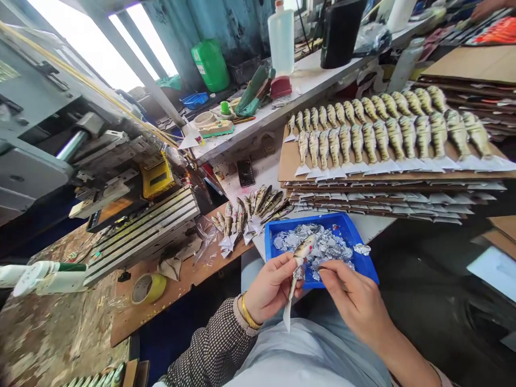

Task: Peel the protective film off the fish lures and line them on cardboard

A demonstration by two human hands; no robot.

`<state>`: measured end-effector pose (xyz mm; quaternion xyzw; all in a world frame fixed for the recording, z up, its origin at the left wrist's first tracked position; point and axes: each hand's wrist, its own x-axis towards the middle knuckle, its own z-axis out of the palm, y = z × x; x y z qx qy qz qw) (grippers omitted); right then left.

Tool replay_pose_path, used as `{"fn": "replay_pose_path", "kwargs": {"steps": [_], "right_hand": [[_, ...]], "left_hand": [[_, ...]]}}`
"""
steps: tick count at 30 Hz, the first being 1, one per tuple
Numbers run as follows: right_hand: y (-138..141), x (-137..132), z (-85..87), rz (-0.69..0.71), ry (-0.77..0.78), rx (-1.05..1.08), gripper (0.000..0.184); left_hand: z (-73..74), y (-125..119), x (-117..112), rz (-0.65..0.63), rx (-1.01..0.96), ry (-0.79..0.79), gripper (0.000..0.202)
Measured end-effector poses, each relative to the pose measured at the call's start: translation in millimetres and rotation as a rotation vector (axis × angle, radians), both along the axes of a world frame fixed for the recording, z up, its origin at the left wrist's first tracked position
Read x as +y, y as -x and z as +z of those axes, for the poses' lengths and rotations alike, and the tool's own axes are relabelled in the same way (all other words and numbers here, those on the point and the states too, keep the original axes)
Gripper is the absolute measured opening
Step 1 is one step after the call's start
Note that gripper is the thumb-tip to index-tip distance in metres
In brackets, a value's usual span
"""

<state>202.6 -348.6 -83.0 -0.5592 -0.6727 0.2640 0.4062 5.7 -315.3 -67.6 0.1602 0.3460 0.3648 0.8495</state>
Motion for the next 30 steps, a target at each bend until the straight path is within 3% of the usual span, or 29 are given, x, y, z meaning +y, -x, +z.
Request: {"fn": "replay_pose_path", "kwargs": {"steps": [5, 9, 14, 22, 30], "right_hand": [[12.3, 6.4, 7.8, 0.138, -0.073, -0.046, 0.02], [13.5, 7.8, 5.9, 0.144, -0.06, -0.053, 0.022], [10.7, 7.4, 1.8, 0.14, 0.046, -0.019, 0.025], [2.4, 7.7, 3.2, 0.255, 0.308, 0.115, 0.041], [-0.4, 4.6, -3.4, 0.349, 0.275, 0.008, 0.039]], "left_hand": [[2.9, -2.6, -2.1, -0.017, 0.013, 0.013, 0.04], [4.4, -1.7, -3.3, -0.035, 0.02, 0.041, 0.04], [3.7, -2.0, -3.0, -0.032, 0.0, 0.055, 0.039], [1.8, -1.8, -4.6, -0.088, -0.007, 0.043, 0.036], [2.3, -1.6, -2.8, -0.123, 0.021, 0.047, 0.039]]}}
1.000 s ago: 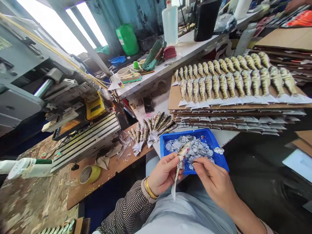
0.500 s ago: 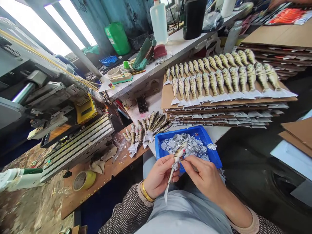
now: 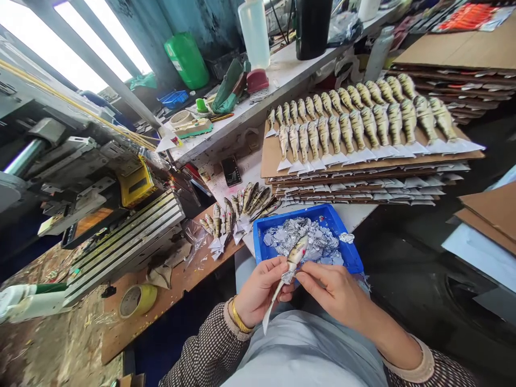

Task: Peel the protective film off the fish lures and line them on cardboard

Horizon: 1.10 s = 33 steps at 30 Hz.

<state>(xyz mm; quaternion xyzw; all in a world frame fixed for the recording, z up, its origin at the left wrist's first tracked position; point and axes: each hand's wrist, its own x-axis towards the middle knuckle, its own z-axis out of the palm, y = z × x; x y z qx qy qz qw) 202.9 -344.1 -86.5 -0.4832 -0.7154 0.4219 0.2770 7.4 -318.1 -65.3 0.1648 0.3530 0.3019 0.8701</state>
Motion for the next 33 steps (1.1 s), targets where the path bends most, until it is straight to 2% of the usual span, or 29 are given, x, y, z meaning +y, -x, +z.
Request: {"fn": "replay_pose_path", "kwargs": {"steps": [6, 15, 19, 24, 29, 33], "right_hand": [[7.4, -8.1, -1.8, -0.004, -0.044, -0.055, 0.04], [20.8, -14.8, -11.7, -0.161, -0.437, -0.296, 0.039], [22.5, -13.9, -13.3, -0.181, -0.505, -0.326, 0.039], [23.2, -15.5, -10.0, -0.195, -0.448, -0.318, 0.04], [21.0, -20.9, -5.5, -0.232, -0.205, -0.242, 0.044], [19.2, -20.8, -5.6, -0.268, -0.042, -0.17, 0.048]], "left_hand": [[-0.8, -2.2, 0.2, 0.009, 0.066, -0.007, 0.042], [-2.0, -13.1, -5.3, 0.108, 0.127, -0.021, 0.044], [-5.9, -16.2, -7.1, 0.137, 0.111, -0.03, 0.043], [-8.9, -20.8, -8.3, 0.203, 0.088, -0.019, 0.045], [-12.1, -24.8, -9.1, 0.298, 0.058, -0.029, 0.045], [-15.0, -24.6, -10.4, 0.313, 0.031, -0.085, 0.043]]}}
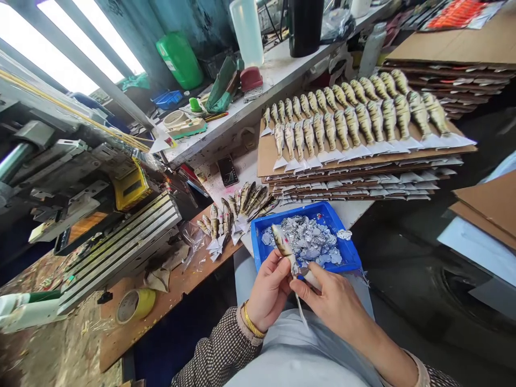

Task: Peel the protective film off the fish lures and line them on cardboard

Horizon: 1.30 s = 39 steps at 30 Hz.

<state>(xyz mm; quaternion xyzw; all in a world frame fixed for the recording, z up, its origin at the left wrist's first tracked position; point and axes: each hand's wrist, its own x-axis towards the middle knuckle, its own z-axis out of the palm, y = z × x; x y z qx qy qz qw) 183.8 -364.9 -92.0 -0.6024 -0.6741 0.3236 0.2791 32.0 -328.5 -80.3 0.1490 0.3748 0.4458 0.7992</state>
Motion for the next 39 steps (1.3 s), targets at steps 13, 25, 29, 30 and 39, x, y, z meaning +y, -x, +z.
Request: {"fn": "replay_pose_path", "kwargs": {"steps": [13, 25, 29, 30, 39], "right_hand": [[1.8, 9.8, 6.9, 0.019, 0.051, 0.045, 0.05], [-5.0, 11.2, 6.2, 0.116, -0.006, -0.1, 0.053], [-7.5, 11.4, 4.5, 0.143, -0.034, -0.114, 0.054], [-7.7, 11.4, 4.4, 0.141, -0.046, -0.114, 0.054], [-9.2, 11.0, -0.3, 0.166, -0.126, -0.078, 0.053]], "left_hand": [[3.7, 4.9, -5.2, -0.012, 0.026, -0.03, 0.037], [6.6, 7.3, -3.1, -0.032, 0.033, -0.014, 0.037], [5.7, 6.9, -2.0, -0.041, 0.011, -0.023, 0.035], [5.8, 6.7, -1.6, -0.044, 0.009, -0.028, 0.034], [4.7, 5.5, 0.7, -0.056, -0.026, -0.057, 0.029]]}}
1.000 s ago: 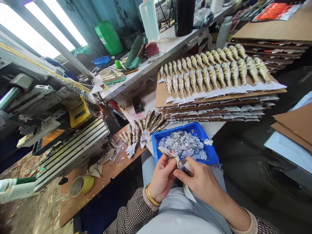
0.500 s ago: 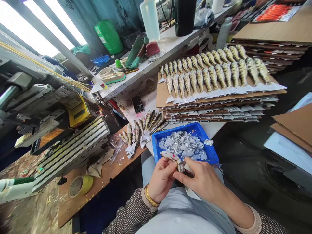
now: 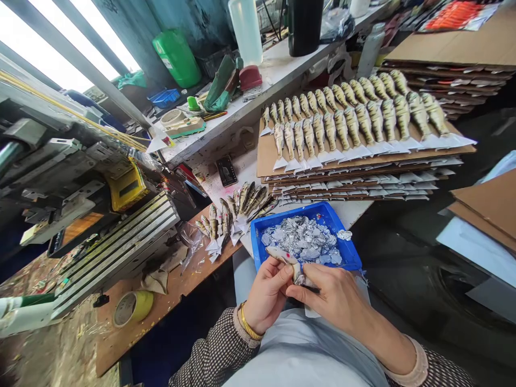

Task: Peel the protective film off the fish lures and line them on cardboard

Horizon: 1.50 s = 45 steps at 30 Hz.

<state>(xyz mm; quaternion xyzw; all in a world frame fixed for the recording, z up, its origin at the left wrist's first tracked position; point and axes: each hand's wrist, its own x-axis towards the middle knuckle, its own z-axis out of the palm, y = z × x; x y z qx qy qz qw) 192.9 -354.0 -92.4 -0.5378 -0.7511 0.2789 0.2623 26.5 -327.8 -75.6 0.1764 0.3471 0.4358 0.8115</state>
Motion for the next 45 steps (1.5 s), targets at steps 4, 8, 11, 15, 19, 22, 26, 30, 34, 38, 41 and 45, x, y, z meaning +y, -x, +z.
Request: {"fn": "replay_pose_path", "kwargs": {"steps": [4, 8, 11, 15, 19, 22, 26, 30, 34, 38, 41, 45], "right_hand": [[0.8, 0.6, -5.4, -0.025, -0.061, -0.003, 0.055], [2.5, 1.0, -3.0, -0.062, -0.147, 0.012, 0.057], [0.4, 0.7, 1.5, -0.109, -0.219, 0.012, 0.054], [-3.0, 1.6, 4.8, -0.204, -0.313, 0.05, 0.035], [5.2, 7.8, 10.0, -0.207, -0.393, 0.116, 0.017], [14.8, 13.7, 15.5, -0.169, -0.425, 0.119, 0.005], [21.4, 18.9, 17.1, -0.198, -0.448, 0.118, 0.015], [19.5, 20.5, 14.4, -0.213, -0.433, 0.17, 0.016], [-2.9, 21.1, 7.7, -0.278, -0.393, 0.272, 0.012], [-47.6, 28.4, -14.2, -0.595, -0.216, 0.265, 0.018], [-74.3, 39.4, -37.3, -0.693, -0.145, 0.195, 0.03], [-84.9, 53.1, -57.9, -0.65, -0.199, 0.132, 0.032]], "left_hand": [[-1.0, -1.0, 0.5, 0.006, -0.02, 0.019, 0.028], [0.5, -2.6, 3.5, 0.02, -0.021, 0.043, 0.031], [0.6, -2.8, 6.7, 0.024, -0.001, 0.064, 0.032], [-2.0, -2.5, 10.4, 0.04, 0.045, 0.055, 0.033], [-1.9, -4.0, 12.5, 0.065, 0.082, 0.066, 0.033], [-0.2, -5.9, 14.9, 0.084, 0.104, 0.056, 0.031], [-2.6, -9.0, 19.2, 0.122, 0.161, 0.028, 0.028], [-6.7, -14.5, 24.2, 0.166, 0.183, 0.034, 0.03], [-4.4, -16.0, 37.2, 0.219, 0.196, 0.058, 0.036], [6.1, -7.0, 58.6, 0.22, 0.258, 0.011, 0.036], [20.6, 1.7, 81.2, 0.195, 0.322, -0.084, 0.034], [43.5, 7.2, 127.3, 0.152, 0.412, -0.262, 0.033]]}}
